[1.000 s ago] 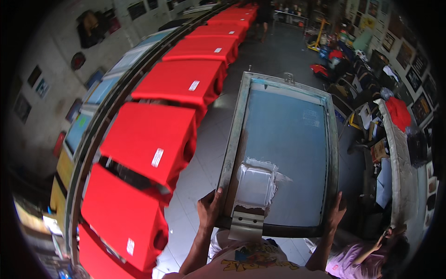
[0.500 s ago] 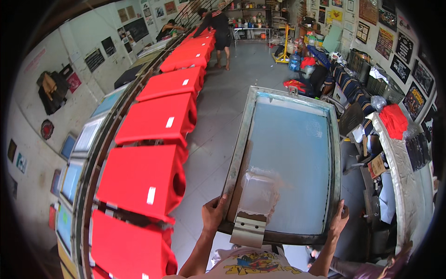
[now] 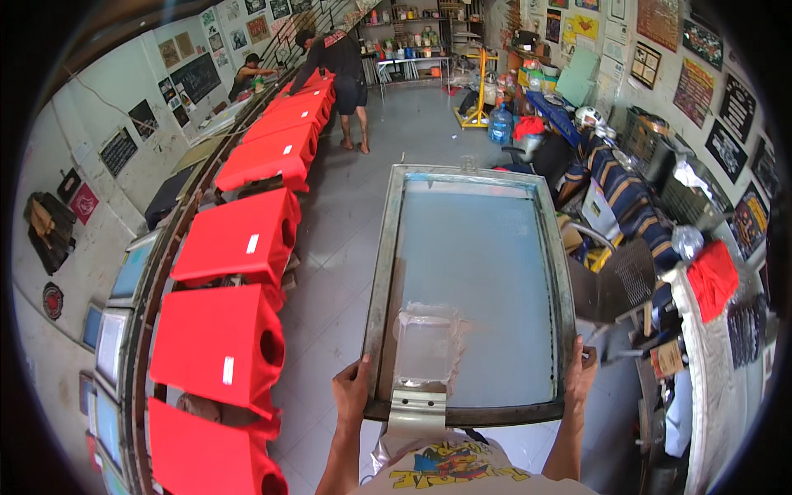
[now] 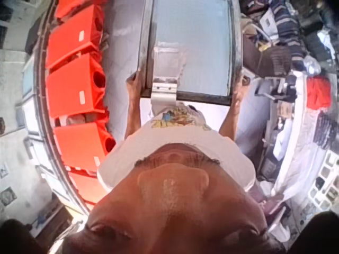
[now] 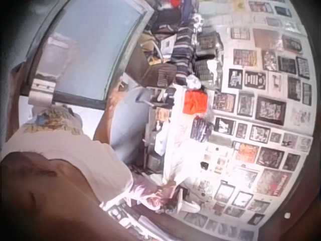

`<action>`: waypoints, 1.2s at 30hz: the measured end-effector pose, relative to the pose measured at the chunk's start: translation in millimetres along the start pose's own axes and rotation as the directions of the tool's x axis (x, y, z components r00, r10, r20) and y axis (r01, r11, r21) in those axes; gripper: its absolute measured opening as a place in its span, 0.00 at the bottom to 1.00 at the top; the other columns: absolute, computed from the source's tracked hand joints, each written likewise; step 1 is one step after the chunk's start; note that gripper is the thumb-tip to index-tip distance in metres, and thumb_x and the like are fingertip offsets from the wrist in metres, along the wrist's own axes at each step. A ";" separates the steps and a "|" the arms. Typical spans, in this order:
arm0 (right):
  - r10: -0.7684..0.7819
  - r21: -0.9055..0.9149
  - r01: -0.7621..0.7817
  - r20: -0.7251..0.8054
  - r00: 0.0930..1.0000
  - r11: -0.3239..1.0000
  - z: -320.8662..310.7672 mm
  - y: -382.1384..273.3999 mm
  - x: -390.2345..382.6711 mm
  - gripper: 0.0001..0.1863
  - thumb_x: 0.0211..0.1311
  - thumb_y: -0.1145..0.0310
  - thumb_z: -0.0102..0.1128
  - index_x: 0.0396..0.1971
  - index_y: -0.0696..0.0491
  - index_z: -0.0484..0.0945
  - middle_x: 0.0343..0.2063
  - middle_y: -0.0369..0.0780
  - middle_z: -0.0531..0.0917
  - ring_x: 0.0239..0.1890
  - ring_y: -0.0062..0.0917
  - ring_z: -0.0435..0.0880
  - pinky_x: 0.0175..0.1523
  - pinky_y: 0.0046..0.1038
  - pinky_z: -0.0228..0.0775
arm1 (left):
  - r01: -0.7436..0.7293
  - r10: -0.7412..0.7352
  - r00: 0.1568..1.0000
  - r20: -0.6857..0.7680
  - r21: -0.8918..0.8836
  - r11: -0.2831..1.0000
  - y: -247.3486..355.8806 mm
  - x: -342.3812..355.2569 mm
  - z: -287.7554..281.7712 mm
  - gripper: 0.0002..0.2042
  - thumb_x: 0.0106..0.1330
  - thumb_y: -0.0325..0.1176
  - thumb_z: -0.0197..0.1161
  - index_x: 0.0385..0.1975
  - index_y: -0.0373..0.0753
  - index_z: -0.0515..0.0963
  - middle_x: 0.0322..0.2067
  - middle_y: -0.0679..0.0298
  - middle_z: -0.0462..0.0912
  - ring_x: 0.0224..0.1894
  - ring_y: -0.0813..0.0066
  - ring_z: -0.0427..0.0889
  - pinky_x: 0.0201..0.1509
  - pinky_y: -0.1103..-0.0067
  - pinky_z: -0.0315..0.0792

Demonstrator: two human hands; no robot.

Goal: The person applies white ink to a red garment using a screen and a squeegee, repeatedly spreading the ink across the design area while the screen is held in a frame.

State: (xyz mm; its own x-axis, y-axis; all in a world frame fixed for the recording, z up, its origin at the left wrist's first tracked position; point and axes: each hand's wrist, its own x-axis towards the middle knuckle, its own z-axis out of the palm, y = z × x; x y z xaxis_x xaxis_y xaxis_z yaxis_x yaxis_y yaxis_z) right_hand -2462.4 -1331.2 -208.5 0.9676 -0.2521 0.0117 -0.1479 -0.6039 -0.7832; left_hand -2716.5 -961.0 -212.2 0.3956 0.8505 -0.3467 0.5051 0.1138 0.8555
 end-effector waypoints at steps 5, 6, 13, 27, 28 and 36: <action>-0.050 0.130 0.040 0.070 0.996 0.991 136.5 -89.5 85.6 0.34 0.73 0.39 0.58 0.40 0.63 0.76 0.31 0.44 0.80 0.36 0.26 0.77 0.47 0.31 0.72 | -0.014 0.009 0.997 -0.079 -0.055 0.998 39.0 146.6 48.8 0.26 0.71 0.51 0.69 0.45 0.26 0.86 0.22 0.72 0.75 0.29 0.84 0.67 0.33 0.78 0.67; -0.056 0.133 0.048 0.057 0.997 0.990 167.1 -100.9 108.1 0.33 0.73 0.39 0.58 0.40 0.63 0.76 0.32 0.44 0.81 0.36 0.26 0.77 0.47 0.31 0.72 | -0.011 0.009 0.997 -0.083 -0.024 1.000 51.7 180.4 57.3 0.27 0.71 0.51 0.69 0.44 0.26 0.86 0.21 0.72 0.74 0.29 0.84 0.67 0.32 0.78 0.66; -0.138 0.047 0.142 -0.086 0.987 0.989 340.3 -190.3 252.1 0.33 0.73 0.43 0.59 0.45 0.65 0.80 0.22 0.39 0.78 0.27 0.24 0.75 0.37 0.31 0.69 | -0.024 0.024 0.998 -0.050 -0.003 1.000 158.0 395.4 125.9 0.26 0.71 0.50 0.69 0.42 0.25 0.86 0.19 0.72 0.70 0.28 0.83 0.64 0.30 0.77 0.64; -0.034 0.065 0.029 0.065 0.997 0.997 650.0 -354.1 595.2 0.32 0.73 0.43 0.60 0.40 0.65 0.78 0.32 0.46 0.83 0.36 0.27 0.81 0.45 0.32 0.73 | -0.009 0.005 0.996 -0.088 -0.039 0.999 340.2 800.0 342.8 0.26 0.71 0.49 0.69 0.41 0.22 0.86 0.23 0.71 0.76 0.30 0.83 0.67 0.33 0.80 0.66; -0.017 0.081 0.010 0.083 0.996 0.997 666.9 -381.4 614.3 0.31 0.73 0.43 0.60 0.40 0.65 0.78 0.32 0.45 0.83 0.37 0.28 0.80 0.46 0.32 0.73 | -0.007 0.003 0.995 -0.100 -0.039 0.999 361.5 822.1 356.4 0.25 0.72 0.48 0.69 0.41 0.22 0.86 0.23 0.72 0.74 0.30 0.84 0.66 0.32 0.80 0.64; -0.028 0.192 -0.011 0.200 0.979 0.981 864.8 -489.2 818.4 0.29 0.74 0.45 0.60 0.40 0.62 0.84 0.27 0.36 0.80 0.31 0.19 0.71 0.39 0.28 0.66 | -0.054 0.024 0.992 -0.124 -0.244 0.968 458.4 1034.6 454.7 0.24 0.76 0.45 0.65 0.24 0.30 0.76 0.21 0.76 0.66 0.27 0.84 0.58 0.28 0.78 0.54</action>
State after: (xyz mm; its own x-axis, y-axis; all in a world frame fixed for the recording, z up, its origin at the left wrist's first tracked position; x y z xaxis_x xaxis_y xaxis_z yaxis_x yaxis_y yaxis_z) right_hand -1421.3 -588.1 -353.4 0.9927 -0.0788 -0.0909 -0.1165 -0.4443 -0.8883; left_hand -1726.9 -262.4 -353.6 0.3092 0.9103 -0.2753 0.2808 0.1892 0.9409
